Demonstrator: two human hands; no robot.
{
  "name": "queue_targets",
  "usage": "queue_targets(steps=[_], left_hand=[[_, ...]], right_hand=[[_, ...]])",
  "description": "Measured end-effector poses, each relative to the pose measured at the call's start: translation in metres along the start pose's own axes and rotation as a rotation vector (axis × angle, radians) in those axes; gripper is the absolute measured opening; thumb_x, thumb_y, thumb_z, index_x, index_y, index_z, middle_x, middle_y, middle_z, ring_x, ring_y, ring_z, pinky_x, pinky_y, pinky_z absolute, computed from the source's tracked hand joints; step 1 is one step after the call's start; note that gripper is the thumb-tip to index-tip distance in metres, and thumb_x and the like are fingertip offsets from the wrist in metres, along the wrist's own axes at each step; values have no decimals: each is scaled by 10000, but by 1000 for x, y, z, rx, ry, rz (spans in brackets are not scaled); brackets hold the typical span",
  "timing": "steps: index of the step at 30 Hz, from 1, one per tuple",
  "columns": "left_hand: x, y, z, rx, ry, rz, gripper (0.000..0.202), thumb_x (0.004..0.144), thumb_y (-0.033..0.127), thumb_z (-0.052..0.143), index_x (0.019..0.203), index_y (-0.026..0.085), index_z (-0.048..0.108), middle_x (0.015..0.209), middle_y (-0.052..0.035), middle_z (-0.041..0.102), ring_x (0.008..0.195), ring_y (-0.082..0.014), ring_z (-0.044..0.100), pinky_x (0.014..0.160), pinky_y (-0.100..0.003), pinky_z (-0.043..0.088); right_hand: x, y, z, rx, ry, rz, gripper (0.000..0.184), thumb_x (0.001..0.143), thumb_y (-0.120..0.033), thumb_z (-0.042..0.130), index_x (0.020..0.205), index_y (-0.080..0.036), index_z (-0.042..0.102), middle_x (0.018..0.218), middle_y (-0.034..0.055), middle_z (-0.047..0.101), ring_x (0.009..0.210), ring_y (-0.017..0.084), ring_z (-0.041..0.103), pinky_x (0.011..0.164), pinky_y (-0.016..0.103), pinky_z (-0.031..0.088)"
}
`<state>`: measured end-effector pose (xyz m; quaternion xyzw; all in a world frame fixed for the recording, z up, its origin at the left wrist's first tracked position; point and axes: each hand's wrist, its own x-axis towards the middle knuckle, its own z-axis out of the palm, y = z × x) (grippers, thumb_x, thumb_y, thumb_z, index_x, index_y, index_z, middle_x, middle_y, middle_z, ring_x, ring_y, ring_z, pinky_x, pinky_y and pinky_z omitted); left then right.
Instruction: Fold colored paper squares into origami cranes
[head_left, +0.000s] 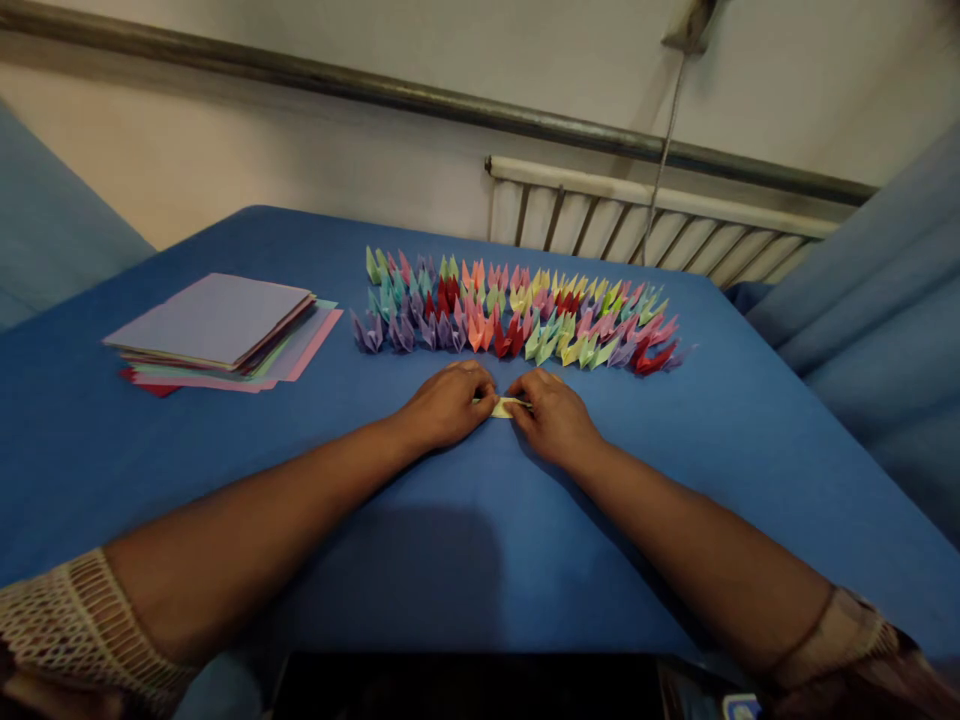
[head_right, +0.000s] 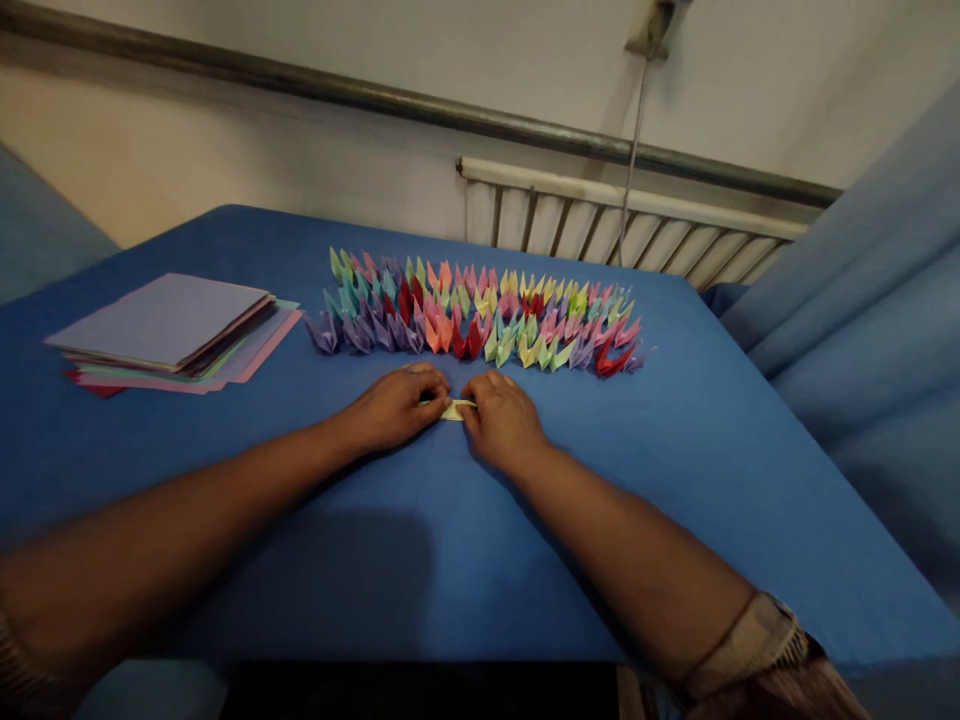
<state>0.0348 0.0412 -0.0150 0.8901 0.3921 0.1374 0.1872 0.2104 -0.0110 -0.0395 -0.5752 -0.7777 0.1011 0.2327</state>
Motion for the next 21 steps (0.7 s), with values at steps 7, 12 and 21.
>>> queue_targets(steps=[7, 12, 21], left_hand=[[-2, -7, 5, 20, 37, -31, 197, 838, 303, 594, 981, 184, 656, 964, -57, 650, 938, -222, 583, 849, -351, 449], [-2, -12, 6, 35, -17, 20, 227, 880, 306, 558, 1061, 225, 667, 1021, -43, 663, 989, -212, 588, 897, -345, 439], [-5, -15, 6, 87, -2, 156, 213, 891, 278, 551, 1056, 209, 666, 1034, -56, 661, 984, -213, 577, 906, -352, 411]], right_hand=[[0, -5, -4, -66, -31, 94, 168, 897, -297, 563, 1004, -186, 630, 972, 91, 628, 926, 231, 568, 815, 355, 412], [8, -7, -9, 4, -90, 206, 142, 834, -283, 646, 958, -215, 625, 879, 34, 660, 812, 188, 588, 709, 302, 397], [15, -13, -7, 27, -112, 253, 56, 788, -213, 660, 822, -202, 617, 919, 41, 631, 843, 178, 584, 735, 286, 385]])
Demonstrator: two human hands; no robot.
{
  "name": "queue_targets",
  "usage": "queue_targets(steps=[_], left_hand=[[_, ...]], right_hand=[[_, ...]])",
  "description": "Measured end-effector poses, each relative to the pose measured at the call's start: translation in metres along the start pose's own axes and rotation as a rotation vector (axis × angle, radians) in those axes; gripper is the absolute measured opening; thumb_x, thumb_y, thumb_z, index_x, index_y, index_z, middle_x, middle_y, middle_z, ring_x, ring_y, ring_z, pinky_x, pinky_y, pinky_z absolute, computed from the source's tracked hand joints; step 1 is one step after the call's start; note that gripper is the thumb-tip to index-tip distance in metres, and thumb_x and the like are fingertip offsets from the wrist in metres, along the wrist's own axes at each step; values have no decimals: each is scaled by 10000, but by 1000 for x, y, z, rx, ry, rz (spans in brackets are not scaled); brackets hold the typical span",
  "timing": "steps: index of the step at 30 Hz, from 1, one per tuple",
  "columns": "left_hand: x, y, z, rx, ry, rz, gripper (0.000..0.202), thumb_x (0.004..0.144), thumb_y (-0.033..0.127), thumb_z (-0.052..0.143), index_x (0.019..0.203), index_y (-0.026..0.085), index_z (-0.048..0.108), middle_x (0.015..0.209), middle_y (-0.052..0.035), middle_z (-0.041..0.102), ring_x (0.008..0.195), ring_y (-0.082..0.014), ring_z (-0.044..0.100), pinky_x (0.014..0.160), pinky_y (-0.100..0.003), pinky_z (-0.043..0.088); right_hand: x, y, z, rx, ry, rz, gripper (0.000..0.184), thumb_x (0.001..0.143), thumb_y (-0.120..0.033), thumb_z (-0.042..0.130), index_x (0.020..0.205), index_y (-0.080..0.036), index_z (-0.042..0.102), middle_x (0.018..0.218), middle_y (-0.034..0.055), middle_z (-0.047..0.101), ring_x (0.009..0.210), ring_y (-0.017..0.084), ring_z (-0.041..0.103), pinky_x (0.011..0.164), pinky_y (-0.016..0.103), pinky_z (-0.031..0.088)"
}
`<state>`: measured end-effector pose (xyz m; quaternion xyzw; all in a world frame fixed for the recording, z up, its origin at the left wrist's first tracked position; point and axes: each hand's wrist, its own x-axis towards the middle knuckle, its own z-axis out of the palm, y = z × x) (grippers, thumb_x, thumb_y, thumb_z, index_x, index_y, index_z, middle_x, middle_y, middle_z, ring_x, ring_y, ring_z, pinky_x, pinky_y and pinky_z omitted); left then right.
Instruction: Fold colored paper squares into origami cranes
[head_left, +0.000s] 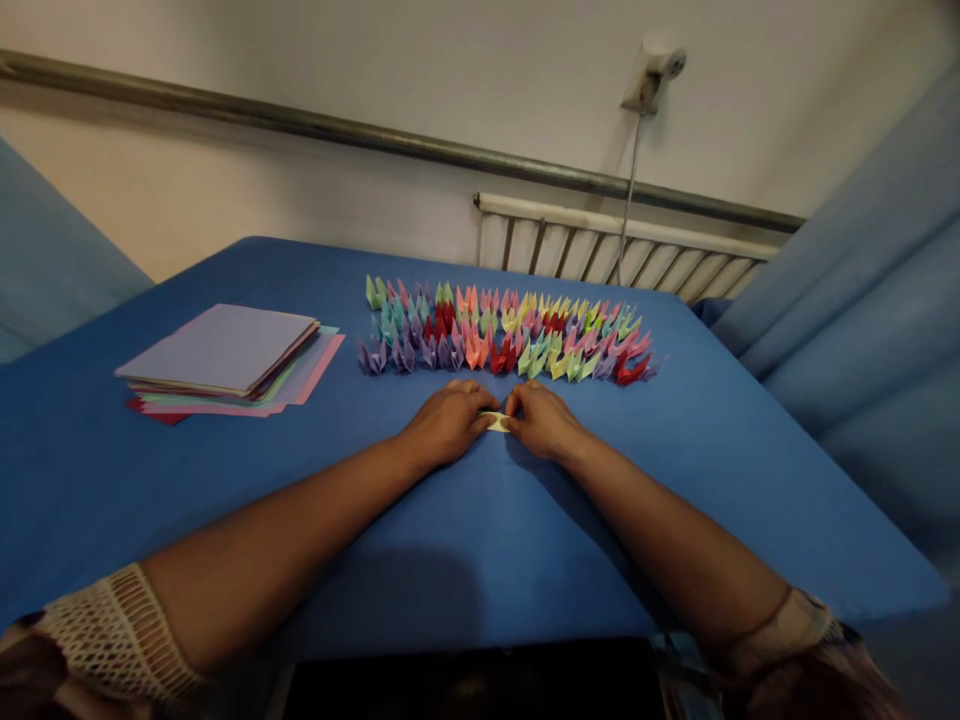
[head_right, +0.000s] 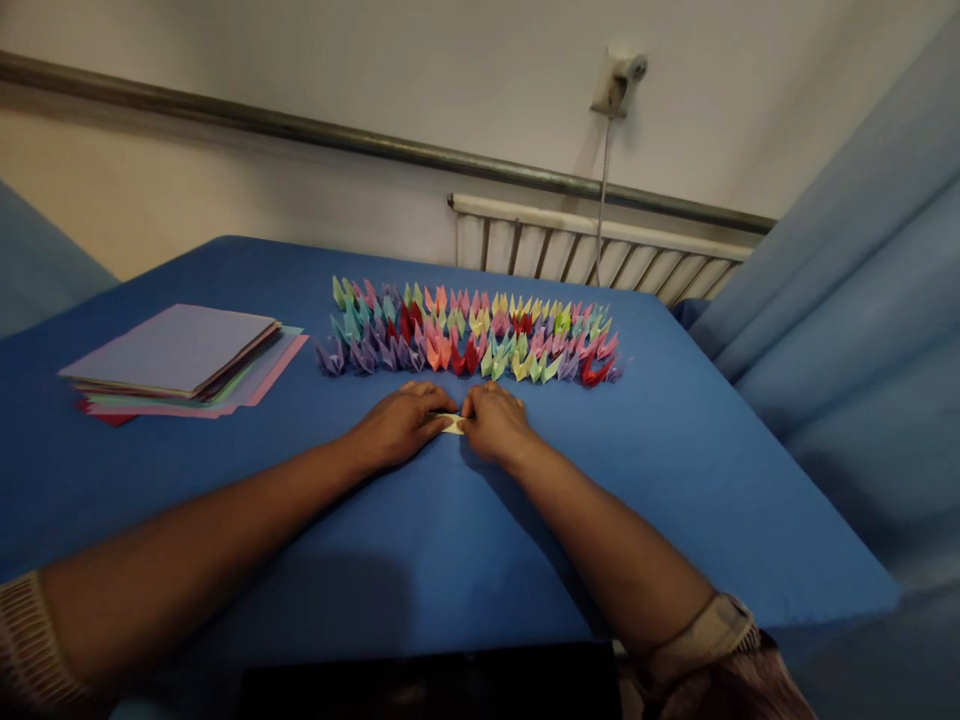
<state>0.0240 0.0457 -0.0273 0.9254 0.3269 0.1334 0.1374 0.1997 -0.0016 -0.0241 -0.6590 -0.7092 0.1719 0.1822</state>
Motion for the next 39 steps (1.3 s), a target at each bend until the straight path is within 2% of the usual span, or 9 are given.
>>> queue_targets(steps=[5, 8, 11, 14, 20, 26, 31, 36, 39], left_hand=[[-2, 3, -5, 6, -12, 6, 133, 879, 249, 545, 923, 192, 657, 916, -39, 659, 856, -194, 571, 798, -320, 417], [-3, 6, -8, -7, -20, -24, 107, 867, 245, 550, 874, 190, 641, 844, -26, 651, 794, -186, 561, 732, -300, 411], [-3, 6, -9, -19, -19, -54, 100, 854, 253, 559, 848, 194, 640, 828, -20, 644, 790, -184, 558, 723, -294, 408], [-1, 5, -8, -28, -24, -69, 125, 856, 279, 556, 840, 188, 641, 819, -24, 637, 795, -184, 560, 722, -290, 410], [-3, 6, -9, -29, -29, 23, 128, 859, 279, 554, 804, 178, 609, 828, -40, 619, 820, -191, 555, 756, -296, 414], [-10, 12, -12, -14, -42, 48, 82, 844, 219, 544, 793, 179, 593, 835, -41, 616, 820, -186, 555, 785, -299, 416], [-11, 10, -13, -53, -63, 58, 115, 857, 237, 543, 798, 186, 628, 868, -41, 630, 849, -184, 563, 815, -301, 417], [-14, 10, -17, -110, -32, 53, 137, 862, 260, 542, 795, 181, 632, 853, -40, 641, 837, -183, 570, 791, -294, 417], [-15, 11, -19, -198, -54, -22, 161, 843, 295, 572, 754, 180, 639, 794, -23, 646, 783, -173, 577, 734, -278, 414]], right_hand=[[-9, -1, -1, -65, 35, -181, 93, 842, -118, 551, 833, -202, 591, 814, 14, 656, 804, 180, 583, 801, 328, 347], [-12, 2, -1, -116, 74, -279, 87, 858, -134, 561, 897, -198, 604, 876, 36, 663, 878, 200, 577, 842, 349, 332], [-11, 7, 1, -105, 75, -267, 79, 871, -200, 594, 947, -201, 616, 939, 48, 651, 938, 210, 563, 855, 352, 340], [-8, 10, 5, -60, 35, -249, 73, 888, -263, 594, 906, -199, 626, 939, 49, 624, 939, 202, 551, 838, 336, 364], [-13, 4, 4, -78, 17, -252, 60, 882, -252, 591, 881, -193, 601, 961, 57, 611, 940, 200, 544, 821, 325, 374], [-18, -1, -2, -106, -5, -207, 169, 862, -292, 608, 1000, -195, 590, 939, 56, 651, 858, 201, 571, 757, 318, 368], [-11, 3, -1, 33, -81, -150, 84, 814, -266, 659, 835, -206, 604, 780, -6, 624, 702, 143, 544, 635, 262, 344], [-10, 9, 6, 122, -8, -228, 89, 811, -232, 672, 794, -194, 593, 841, 6, 624, 780, 145, 560, 702, 261, 379], [-13, 10, 5, 135, -7, -303, 65, 860, -223, 621, 821, -194, 579, 827, 8, 649, 772, 149, 580, 748, 283, 393]])
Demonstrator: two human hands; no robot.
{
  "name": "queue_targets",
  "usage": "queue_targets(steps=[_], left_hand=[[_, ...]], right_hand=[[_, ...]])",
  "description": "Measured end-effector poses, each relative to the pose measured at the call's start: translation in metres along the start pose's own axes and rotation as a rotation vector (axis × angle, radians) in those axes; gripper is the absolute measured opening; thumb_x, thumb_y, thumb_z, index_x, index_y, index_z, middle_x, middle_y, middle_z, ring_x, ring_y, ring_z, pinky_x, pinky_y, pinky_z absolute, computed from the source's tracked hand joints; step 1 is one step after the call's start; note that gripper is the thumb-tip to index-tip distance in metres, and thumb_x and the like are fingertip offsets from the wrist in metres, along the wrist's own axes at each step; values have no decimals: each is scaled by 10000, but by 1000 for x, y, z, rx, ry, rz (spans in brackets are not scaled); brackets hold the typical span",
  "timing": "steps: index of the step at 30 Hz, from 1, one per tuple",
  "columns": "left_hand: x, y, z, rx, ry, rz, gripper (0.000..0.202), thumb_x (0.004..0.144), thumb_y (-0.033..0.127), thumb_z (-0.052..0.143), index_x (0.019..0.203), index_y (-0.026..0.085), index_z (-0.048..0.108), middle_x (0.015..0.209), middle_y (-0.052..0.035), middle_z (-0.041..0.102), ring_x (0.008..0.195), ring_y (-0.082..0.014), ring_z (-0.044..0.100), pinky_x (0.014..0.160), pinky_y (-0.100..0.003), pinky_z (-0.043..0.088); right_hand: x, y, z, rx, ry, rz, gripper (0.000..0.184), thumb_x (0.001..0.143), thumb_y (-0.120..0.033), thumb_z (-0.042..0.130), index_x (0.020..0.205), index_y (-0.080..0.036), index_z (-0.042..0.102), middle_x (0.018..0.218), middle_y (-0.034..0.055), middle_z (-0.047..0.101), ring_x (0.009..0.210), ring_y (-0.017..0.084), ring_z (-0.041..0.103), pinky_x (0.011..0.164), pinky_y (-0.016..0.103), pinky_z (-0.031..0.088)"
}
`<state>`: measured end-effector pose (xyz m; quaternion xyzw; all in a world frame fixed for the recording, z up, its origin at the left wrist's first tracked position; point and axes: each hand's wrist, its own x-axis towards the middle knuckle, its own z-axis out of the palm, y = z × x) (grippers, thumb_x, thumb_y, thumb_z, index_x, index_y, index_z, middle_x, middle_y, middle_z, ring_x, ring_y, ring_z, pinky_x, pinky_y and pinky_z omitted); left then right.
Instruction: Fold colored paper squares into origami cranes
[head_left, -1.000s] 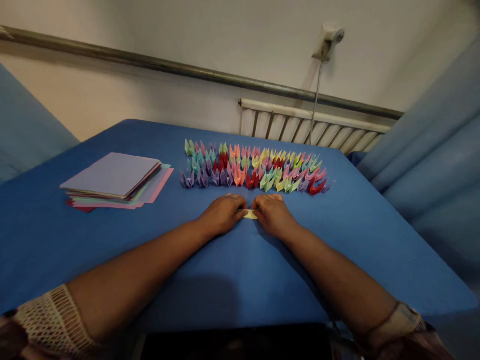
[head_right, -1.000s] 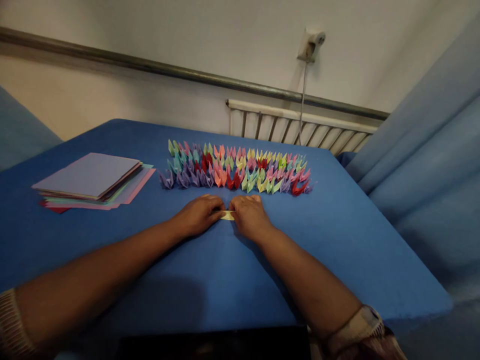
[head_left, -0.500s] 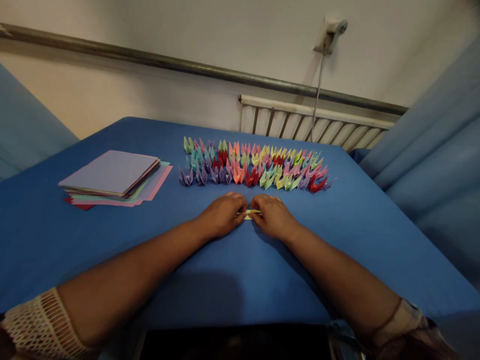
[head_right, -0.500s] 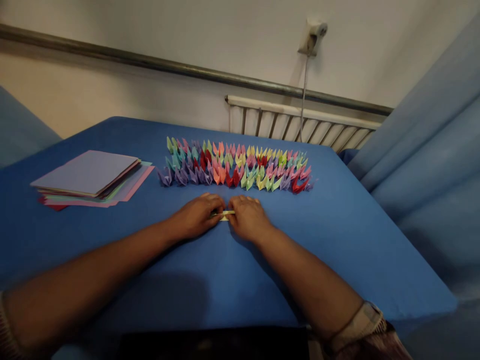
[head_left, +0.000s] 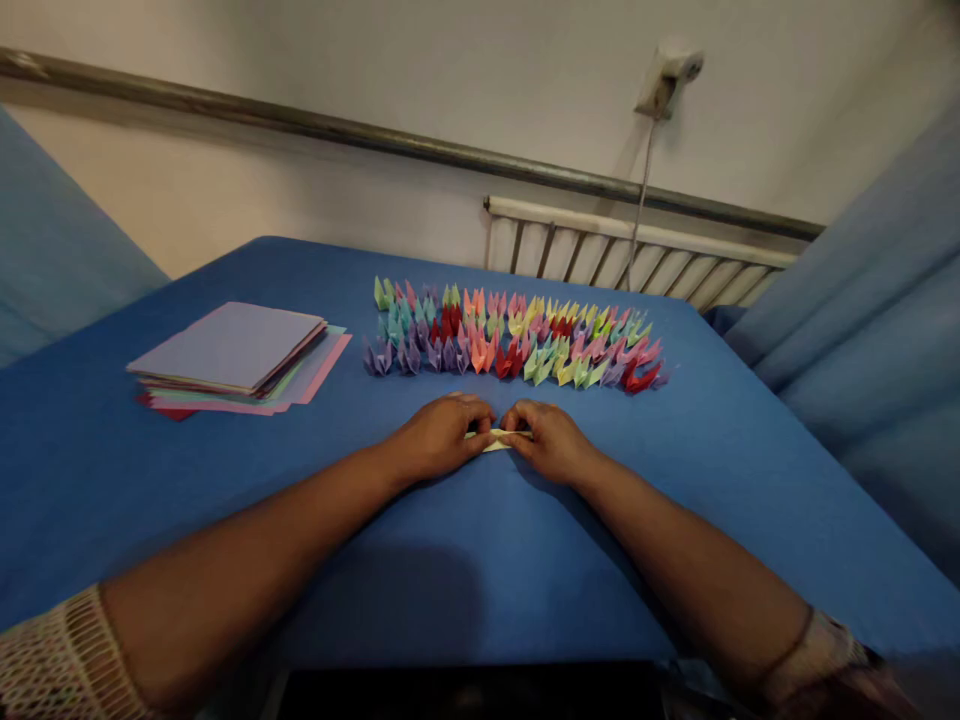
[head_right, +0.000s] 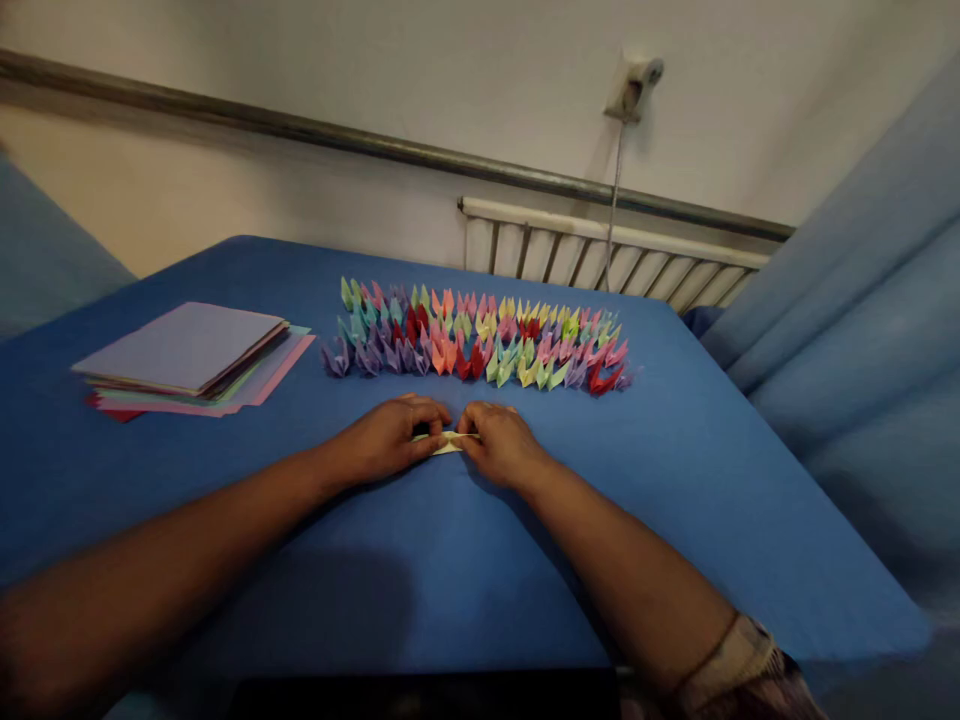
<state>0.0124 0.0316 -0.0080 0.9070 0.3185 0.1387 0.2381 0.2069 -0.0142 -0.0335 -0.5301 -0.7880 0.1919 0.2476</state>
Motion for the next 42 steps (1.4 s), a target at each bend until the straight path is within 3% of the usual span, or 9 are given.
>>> queue_targets(steps=[3, 5, 9, 12, 16, 23, 29, 37, 42], left_hand=[[0, 2, -1, -145, 18, -102, 212, 829, 360, 594, 742, 174, 646, 722, 1, 633, 680, -146, 560, 638, -257, 394], [1, 4, -1, -301, 89, -176, 229, 799, 383, 628, 731, 165, 637, 676, 14, 611, 627, -127, 535, 595, -242, 387], [3, 10, 1, -688, 304, -339, 266, 684, 370, 735, 739, 157, 587, 652, 39, 568, 571, -96, 502, 540, -213, 384], [3, 16, 3, -907, 411, -394, 343, 609, 316, 786, 852, 160, 601, 715, 36, 593, 615, -97, 540, 572, -212, 415], [3, 20, 6, -1036, 426, -398, 364, 608, 292, 799, 899, 149, 635, 741, 26, 600, 663, -98, 557, 634, -219, 437], [3, 17, 11, -1016, 334, -387, 266, 674, 340, 773, 799, 142, 647, 699, 22, 606, 633, -93, 539, 619, -220, 416], [3, 17, 13, -1211, 382, -409, 254, 650, 291, 803, 753, 151, 619, 676, 39, 608, 621, -81, 547, 637, -210, 428], [3, 15, 18, -1313, 320, -431, 270, 650, 244, 825, 804, 152, 624, 725, 31, 639, 664, -82, 586, 682, -209, 446], [3, 14, 19, -1297, 303, -368, 313, 662, 252, 815, 920, 159, 664, 853, -2, 692, 761, -111, 621, 753, -236, 465]], right_hand=[[-3, -3, -5, -54, 54, -90, 60, 897, -232, 567, 853, -193, 580, 809, 29, 654, 784, 175, 593, 816, 337, 398], [-3, -5, -5, 5, 184, -93, 53, 885, -248, 577, 885, -195, 580, 835, 45, 650, 821, 194, 597, 839, 363, 412], [4, -6, 7, 596, 491, 77, 400, 764, -316, 702, 1100, -216, 509, 991, 54, 642, 800, 169, 625, 747, 321, 499], [10, -8, 19, 969, 417, 174, 387, 710, -370, 744, 1011, -212, 557, 943, 41, 670, 746, 150, 640, 714, 306, 520], [11, -12, 23, 1143, 286, 153, 258, 709, -379, 757, 835, -194, 627, 823, 16, 699, 757, 144, 650, 763, 311, 519], [8, -10, 24, 1019, 355, 132, 174, 762, -347, 692, 809, -198, 617, 738, -13, 648, 669, 118, 603, 667, 269, 487], [6, -15, 26, 968, 523, 166, 272, 719, -304, 724, 846, -229, 495, 776, -29, 628, 676, 121, 615, 661, 264, 501], [-1, -17, 17, 535, 509, 43, 53, 827, -236, 605, 875, -216, 611, 822, 7, 646, 757, 151, 620, 734, 293, 504], [-1, -16, 13, 420, 560, -68, 60, 833, -195, 601, 801, -215, 648, 840, 21, 648, 829, 166, 617, 783, 309, 493]])
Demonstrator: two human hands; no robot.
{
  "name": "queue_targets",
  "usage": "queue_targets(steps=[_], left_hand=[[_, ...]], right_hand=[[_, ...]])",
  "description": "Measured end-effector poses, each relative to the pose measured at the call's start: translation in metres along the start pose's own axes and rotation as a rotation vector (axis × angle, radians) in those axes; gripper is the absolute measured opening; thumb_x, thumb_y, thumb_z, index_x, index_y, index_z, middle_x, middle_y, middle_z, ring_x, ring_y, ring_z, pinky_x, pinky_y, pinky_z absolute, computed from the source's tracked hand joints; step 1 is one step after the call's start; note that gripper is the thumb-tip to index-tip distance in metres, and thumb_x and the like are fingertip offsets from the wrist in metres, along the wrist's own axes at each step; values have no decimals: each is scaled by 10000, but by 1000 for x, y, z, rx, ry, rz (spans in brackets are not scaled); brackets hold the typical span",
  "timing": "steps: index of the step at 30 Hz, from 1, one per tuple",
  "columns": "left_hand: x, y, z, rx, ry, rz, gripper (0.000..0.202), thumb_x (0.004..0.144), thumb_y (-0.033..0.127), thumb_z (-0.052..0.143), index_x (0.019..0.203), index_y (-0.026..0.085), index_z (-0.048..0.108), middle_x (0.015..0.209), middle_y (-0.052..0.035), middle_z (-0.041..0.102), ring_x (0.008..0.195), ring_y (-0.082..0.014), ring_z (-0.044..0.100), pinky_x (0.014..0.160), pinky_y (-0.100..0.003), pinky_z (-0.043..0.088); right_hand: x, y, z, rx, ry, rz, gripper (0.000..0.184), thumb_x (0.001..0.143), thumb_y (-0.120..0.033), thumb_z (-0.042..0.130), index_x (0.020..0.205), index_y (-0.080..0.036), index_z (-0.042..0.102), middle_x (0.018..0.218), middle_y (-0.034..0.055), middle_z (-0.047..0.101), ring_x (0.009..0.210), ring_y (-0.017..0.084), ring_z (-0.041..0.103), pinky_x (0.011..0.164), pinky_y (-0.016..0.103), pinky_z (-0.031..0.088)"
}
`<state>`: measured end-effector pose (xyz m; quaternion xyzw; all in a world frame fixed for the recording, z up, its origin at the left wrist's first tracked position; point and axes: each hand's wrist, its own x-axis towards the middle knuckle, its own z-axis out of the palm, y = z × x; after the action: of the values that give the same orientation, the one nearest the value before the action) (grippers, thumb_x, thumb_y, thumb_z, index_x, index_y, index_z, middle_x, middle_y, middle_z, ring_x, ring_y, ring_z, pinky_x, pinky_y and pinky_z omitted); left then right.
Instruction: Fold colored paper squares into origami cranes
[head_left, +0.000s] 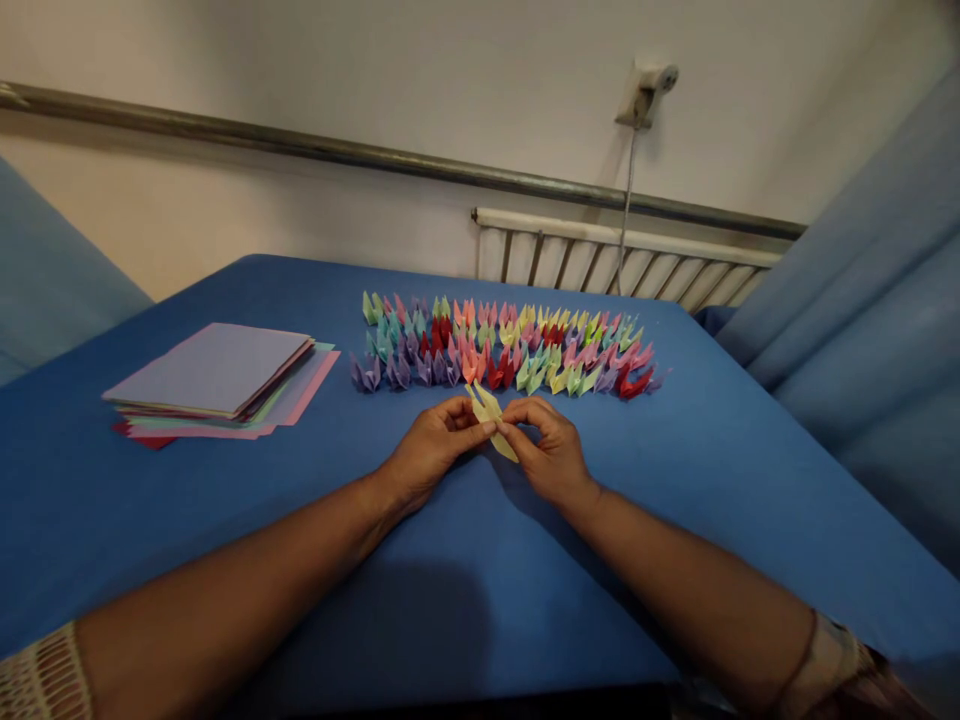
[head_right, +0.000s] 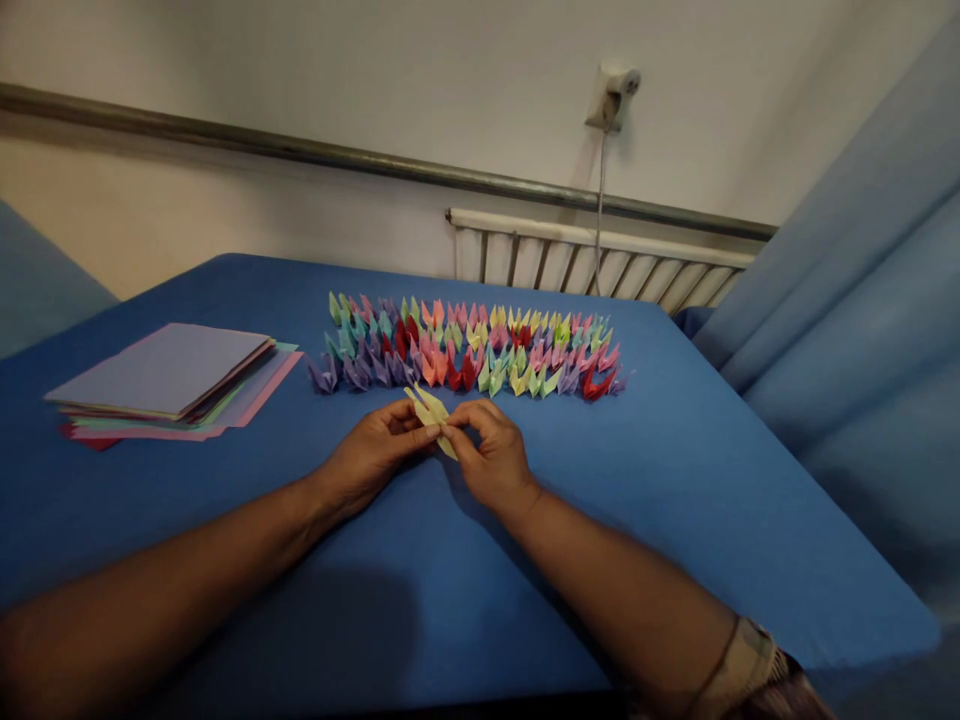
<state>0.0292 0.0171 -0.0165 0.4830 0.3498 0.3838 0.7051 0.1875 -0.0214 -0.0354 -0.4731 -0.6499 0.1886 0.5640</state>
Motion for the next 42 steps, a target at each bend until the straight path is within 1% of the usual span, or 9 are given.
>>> queue_targets(steps=[3, 7, 11, 17, 21, 28, 33, 36, 42], left_hand=[[0, 2, -1, 46, 4, 37, 267, 657, 253, 810, 866, 149, 682, 829, -7, 695, 750, -125, 623, 764, -260, 473], [-1, 5, 0, 127, 31, 45, 244, 641, 256, 812, 813, 139, 685, 788, -10, 687, 722, -130, 615, 738, -266, 473], [-2, 6, 2, 168, 67, 32, 246, 633, 278, 815, 771, 137, 669, 739, -2, 662, 664, -115, 586, 684, -254, 462], [-5, 8, 4, 160, -10, 36, 241, 717, 324, 770, 872, 158, 688, 752, 9, 644, 634, -89, 550, 593, -208, 431], [-8, 10, 5, 60, 2, -58, 245, 739, 350, 762, 865, 146, 708, 809, -15, 660, 679, -97, 589, 593, -194, 469], [-13, 7, 7, -184, 80, -143, 200, 712, 222, 794, 847, 138, 673, 912, -42, 690, 801, -125, 654, 717, -223, 564], [-9, 9, 6, -166, 69, -113, 189, 712, 221, 794, 778, 136, 639, 893, -39, 706, 810, -121, 670, 780, -235, 568], [-9, 11, 6, -61, 19, -134, 219, 715, 277, 795, 792, 138, 644, 830, -36, 701, 778, -136, 681, 708, -226, 571], [-14, 10, 7, 27, -109, -206, 291, 720, 362, 791, 803, 121, 649, 778, -58, 703, 791, -179, 703, 671, -231, 569]], right_hand=[[0, -1, 1, 46, 18, 40, 60, 823, -214, 625, 766, -211, 644, 855, 26, 659, 847, 168, 625, 803, 314, 493], [0, -2, 2, 173, 31, 223, 109, 776, -275, 689, 841, -218, 623, 786, 1, 640, 726, 147, 606, 723, 294, 499], [1, 0, 2, 279, -42, 316, 132, 771, -323, 685, 813, -216, 620, 710, -16, 622, 649, 134, 573, 649, 273, 475], [0, 3, 1, 232, -58, 296, 129, 803, -321, 647, 743, -209, 625, 690, -20, 621, 647, 135, 551, 627, 261, 439], [-2, 2, 2, 226, -69, 295, 119, 813, -308, 637, 749, -208, 633, 689, -26, 621, 640, 130, 547, 616, 252, 429], [-3, 3, 2, 110, -108, 238, 125, 808, -292, 643, 718, -206, 649, 697, -13, 642, 647, 140, 575, 632, 258, 439], [0, -1, -6, 30, -102, 166, 125, 841, -279, 612, 744, -211, 651, 715, -4, 643, 676, 147, 592, 665, 276, 462], [3, -6, -10, 124, -54, 169, 78, 828, -292, 634, 837, -218, 657, 782, 8, 663, 728, 157, 618, 723, 301, 496], [5, -12, -12, 430, -123, 352, 178, 796, -386, 674, 871, -225, 673, 737, -5, 672, 640, 138, 620, 619, 280, 517]])
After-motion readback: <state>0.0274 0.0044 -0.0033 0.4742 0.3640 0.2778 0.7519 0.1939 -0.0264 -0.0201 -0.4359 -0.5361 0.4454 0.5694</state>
